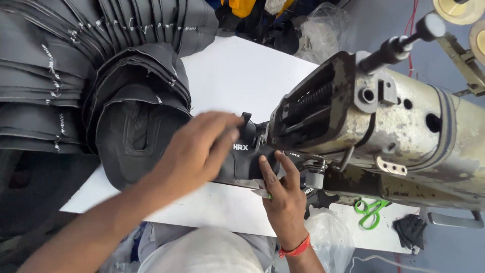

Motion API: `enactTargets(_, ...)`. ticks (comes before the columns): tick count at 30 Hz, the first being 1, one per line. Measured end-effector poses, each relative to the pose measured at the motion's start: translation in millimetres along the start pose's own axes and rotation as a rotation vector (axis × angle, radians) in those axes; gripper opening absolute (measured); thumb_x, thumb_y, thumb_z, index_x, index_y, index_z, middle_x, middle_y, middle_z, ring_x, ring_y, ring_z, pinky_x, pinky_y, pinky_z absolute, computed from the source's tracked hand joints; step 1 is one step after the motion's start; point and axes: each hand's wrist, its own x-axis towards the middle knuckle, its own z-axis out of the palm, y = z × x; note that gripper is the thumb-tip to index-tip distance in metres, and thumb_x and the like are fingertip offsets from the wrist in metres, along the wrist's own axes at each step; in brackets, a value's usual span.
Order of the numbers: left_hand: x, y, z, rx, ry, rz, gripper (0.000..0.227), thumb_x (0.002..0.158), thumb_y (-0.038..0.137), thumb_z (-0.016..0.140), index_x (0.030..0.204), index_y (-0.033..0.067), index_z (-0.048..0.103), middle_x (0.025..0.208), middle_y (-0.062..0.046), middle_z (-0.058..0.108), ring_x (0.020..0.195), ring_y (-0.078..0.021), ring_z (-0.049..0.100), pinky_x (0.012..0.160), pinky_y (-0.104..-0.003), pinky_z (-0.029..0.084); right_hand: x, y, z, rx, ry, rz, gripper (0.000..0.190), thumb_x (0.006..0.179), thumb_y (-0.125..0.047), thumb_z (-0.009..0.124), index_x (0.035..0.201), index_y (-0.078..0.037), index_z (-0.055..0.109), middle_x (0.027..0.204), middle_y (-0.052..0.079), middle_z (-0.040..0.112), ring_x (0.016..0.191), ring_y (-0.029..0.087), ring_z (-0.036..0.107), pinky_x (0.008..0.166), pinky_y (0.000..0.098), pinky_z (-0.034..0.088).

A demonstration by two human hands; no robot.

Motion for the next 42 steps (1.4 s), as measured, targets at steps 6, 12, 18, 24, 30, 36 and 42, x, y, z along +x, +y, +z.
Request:
enactTargets(6, 25, -24, 17, 0.044, -0.289, -0.1, 0.038, 0.097, 0.01, 0.062, 0.131, -0.0028, 0.053, 0.119, -0.022, 0.063, 0.106, -0.0375, 0.066, 0.087, -0.045, 0.053, 6, -6, -5, -0.083, 0.057, -0.033, 0.061, 0.078, 0.005, 0.078, 0.134, -0.02, 0.07, 0.139, 0.009, 0.06, 0.069, 0.014, 0.062, 0.058, 0.0296, 0.052)
enactTargets(12, 48, -34, 12, 0.167, -0.604, -0.349, 0.045, 0.084, 0.03, 0.081, 0.116, 0.0048, 0.063, 0.105, -0.017, 0.07, 0.101, -0.0348, 0.069, 0.086, -0.045, 0.052, -2, -1, -1, -0.085, 0.078, -0.085, 0.06, 0.076, 0.007, 0.076, 0.131, -0.016, 0.071, 0.141, 0.013, 0.06, 0.076, 0.013, 0.068, 0.062, 0.0295, 0.055)
enactTargets(18, 58, -19, 10, 0.022, -0.764, -0.5, 0.064, 0.07, 0.028, 0.087, 0.12, 0.0038, 0.054, 0.085, -0.016, 0.072, 0.083, -0.0315, 0.072, 0.073, -0.044, 0.054, -2, 3, 1, -0.05, 0.056, -0.09, 0.063, 0.075, 0.008, 0.076, 0.134, -0.014, 0.069, 0.143, 0.014, 0.058, 0.073, 0.015, 0.065, 0.061, 0.0293, 0.054)
enactTargets(24, 53, -61, 34, -0.244, -0.877, -0.49, 0.055, 0.071, 0.012, 0.084, 0.12, 0.0043, 0.061, 0.093, -0.009, 0.073, 0.088, -0.0216, 0.068, 0.079, -0.036, 0.052, 0, -1, -5, -0.059, 0.028, -0.076, 0.068, 0.071, 0.011, 0.074, 0.134, -0.014, 0.069, 0.143, 0.015, 0.058, 0.073, 0.015, 0.066, 0.06, 0.0298, 0.054)
enactTargets(30, 46, -64, 24, -0.555, -0.875, -0.612, 0.048, 0.082, 0.006, 0.074, 0.128, 0.007, 0.059, 0.105, -0.003, 0.071, 0.101, -0.0125, 0.062, 0.089, -0.029, 0.048, 3, 1, -7, -0.077, 0.029, -0.08, 0.068, 0.07, 0.011, 0.073, 0.133, -0.016, 0.07, 0.142, 0.013, 0.06, 0.072, 0.015, 0.067, 0.061, 0.0311, 0.054)
enactTargets(36, 26, -51, 26, -0.661, -0.708, -0.722, 0.049, 0.088, 0.005, 0.07, 0.135, 0.01, 0.054, 0.104, -0.005, 0.067, 0.098, -0.0114, 0.059, 0.087, -0.029, 0.049, 16, 5, -17, -0.139, 0.019, -0.119, 0.068, 0.07, 0.012, 0.069, 0.131, -0.017, 0.071, 0.137, 0.01, 0.066, 0.087, 0.022, 0.073, 0.062, 0.0325, 0.055)
enactTargets(42, -15, -55, 56, -0.81, -0.422, -0.677, 0.046, 0.094, 0.008, 0.066, 0.137, 0.0093, 0.05, 0.116, -0.006, 0.067, 0.109, -0.0123, 0.064, 0.094, -0.031, 0.052, 32, 25, -20, -0.09, -0.005, -0.162, 0.06, 0.071, 0.009, 0.069, 0.125, -0.016, 0.073, 0.12, 0.006, 0.071, 0.101, 0.027, 0.072, 0.082, 0.0376, 0.058)
